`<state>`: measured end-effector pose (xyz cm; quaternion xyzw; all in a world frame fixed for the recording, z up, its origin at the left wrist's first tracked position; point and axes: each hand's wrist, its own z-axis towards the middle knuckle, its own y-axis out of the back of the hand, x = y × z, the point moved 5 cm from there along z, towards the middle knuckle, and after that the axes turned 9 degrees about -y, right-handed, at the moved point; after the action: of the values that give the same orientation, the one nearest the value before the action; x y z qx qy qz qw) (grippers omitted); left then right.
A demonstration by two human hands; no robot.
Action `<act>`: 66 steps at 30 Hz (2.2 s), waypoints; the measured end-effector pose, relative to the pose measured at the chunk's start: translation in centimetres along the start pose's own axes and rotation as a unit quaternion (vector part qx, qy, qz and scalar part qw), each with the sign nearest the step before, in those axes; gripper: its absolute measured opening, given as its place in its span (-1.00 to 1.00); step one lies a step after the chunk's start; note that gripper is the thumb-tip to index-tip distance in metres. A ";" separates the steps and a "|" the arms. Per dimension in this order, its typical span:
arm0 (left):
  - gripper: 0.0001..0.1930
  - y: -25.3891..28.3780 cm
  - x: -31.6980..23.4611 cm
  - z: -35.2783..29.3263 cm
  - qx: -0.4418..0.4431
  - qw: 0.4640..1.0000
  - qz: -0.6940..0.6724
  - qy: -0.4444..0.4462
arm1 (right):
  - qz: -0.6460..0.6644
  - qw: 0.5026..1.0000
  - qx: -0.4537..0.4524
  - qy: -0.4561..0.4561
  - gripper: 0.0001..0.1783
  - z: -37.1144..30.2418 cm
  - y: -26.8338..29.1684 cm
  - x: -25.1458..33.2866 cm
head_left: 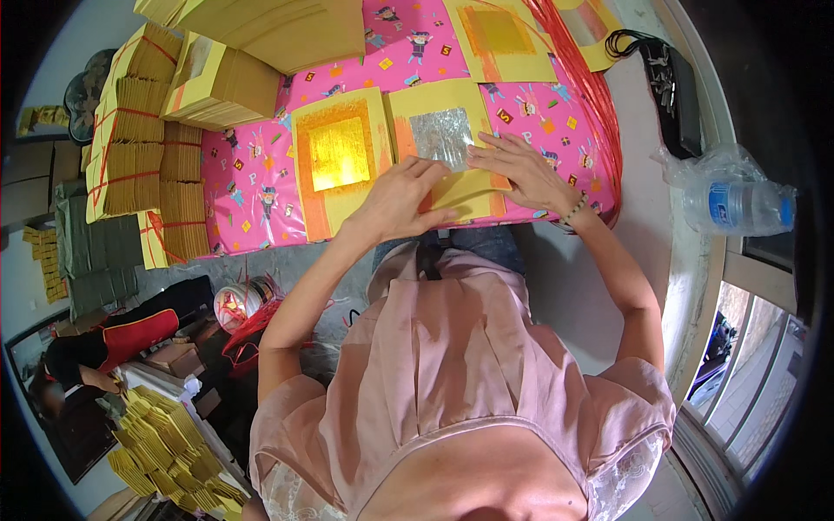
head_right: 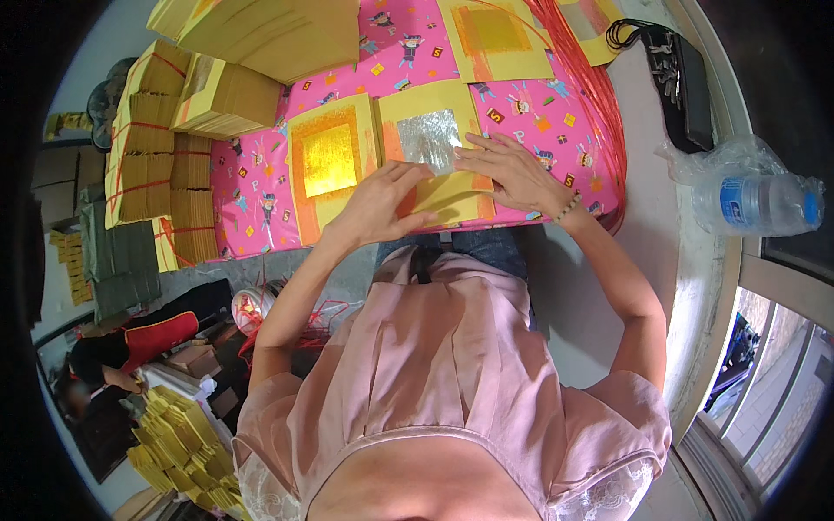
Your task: Bundling and tying stacks of joss paper sheets with red plastic ribbon.
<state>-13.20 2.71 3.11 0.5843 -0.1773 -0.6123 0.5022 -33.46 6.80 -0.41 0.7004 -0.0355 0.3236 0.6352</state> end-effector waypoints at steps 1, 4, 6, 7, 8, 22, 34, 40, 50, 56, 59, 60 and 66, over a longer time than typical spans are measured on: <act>-0.48 0.5 0.3 -0.1 0.017 1.000 0.019 0.013 | 0.043 0.999 -0.011 -0.007 -0.51 0.1 0.2 -0.2; -0.34 1.7 1.8 -0.4 0.072 0.995 0.040 0.054 | 0.051 0.997 -0.029 -0.043 -0.60 0.3 0.3 -0.8; -0.32 1.7 3.3 -0.6 0.123 0.986 0.018 0.114 | 0.039 0.997 -0.036 -0.051 -0.64 0.6 0.3 -1.0; -0.32 1.8 3.8 -0.4 0.122 0.986 0.020 0.114 | 0.025 0.997 -0.047 -0.062 -0.66 0.8 0.4 -1.1; -0.39 2.2 4.1 -0.1 0.066 0.994 -0.026 0.089 | 0.025 0.997 -0.046 -0.060 -0.66 1.1 0.4 -1.1; -0.50 1.8 7.2 1.4 -0.051 0.937 -0.093 0.333 | 0.236 0.932 -0.182 -0.206 -0.60 4.3 0.4 -5.3; -0.23 -3.4 2.5 2.9 -0.045 0.985 0.159 0.056 | 0.318 0.902 -0.110 -0.270 -0.61 7.1 -0.2 -7.1; -0.20 -4.0 3.1 2.9 -0.025 0.988 0.137 0.071 | 0.105 0.940 -0.254 -0.202 -0.73 7.5 3.3 -6.7; -0.16 -4.3 3.1 2.8 -0.008 0.987 0.140 0.083 | -0.084 0.951 -0.202 -0.219 -0.67 8.3 4.5 -10.3; -0.16 -4.4 3.2 2.9 -0.003 0.987 0.141 0.081 | -0.028 0.950 -0.264 -0.165 -0.70 9.7 5.7 -8.1; -0.15 -4.4 3.3 2.9 -0.003 0.986 0.144 0.080 | -0.047 0.969 -0.224 -0.098 -0.69 11.9 4.8 -5.7; -0.15 -4.5 3.3 2.9 0.005 0.986 0.145 0.084 | -0.069 0.975 -0.196 -0.082 -0.68 12.6 4.0 -4.9; -0.12 -4.4 3.2 3.0 -0.002 0.982 0.170 0.078 | -0.120 0.985 -0.085 -0.091 -0.66 13.9 1.7 -3.6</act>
<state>-17.10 0.85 -1.32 0.5902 -0.2332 -0.4713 0.6125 -31.43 -7.51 -0.55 0.6694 -0.0359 0.1754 0.7210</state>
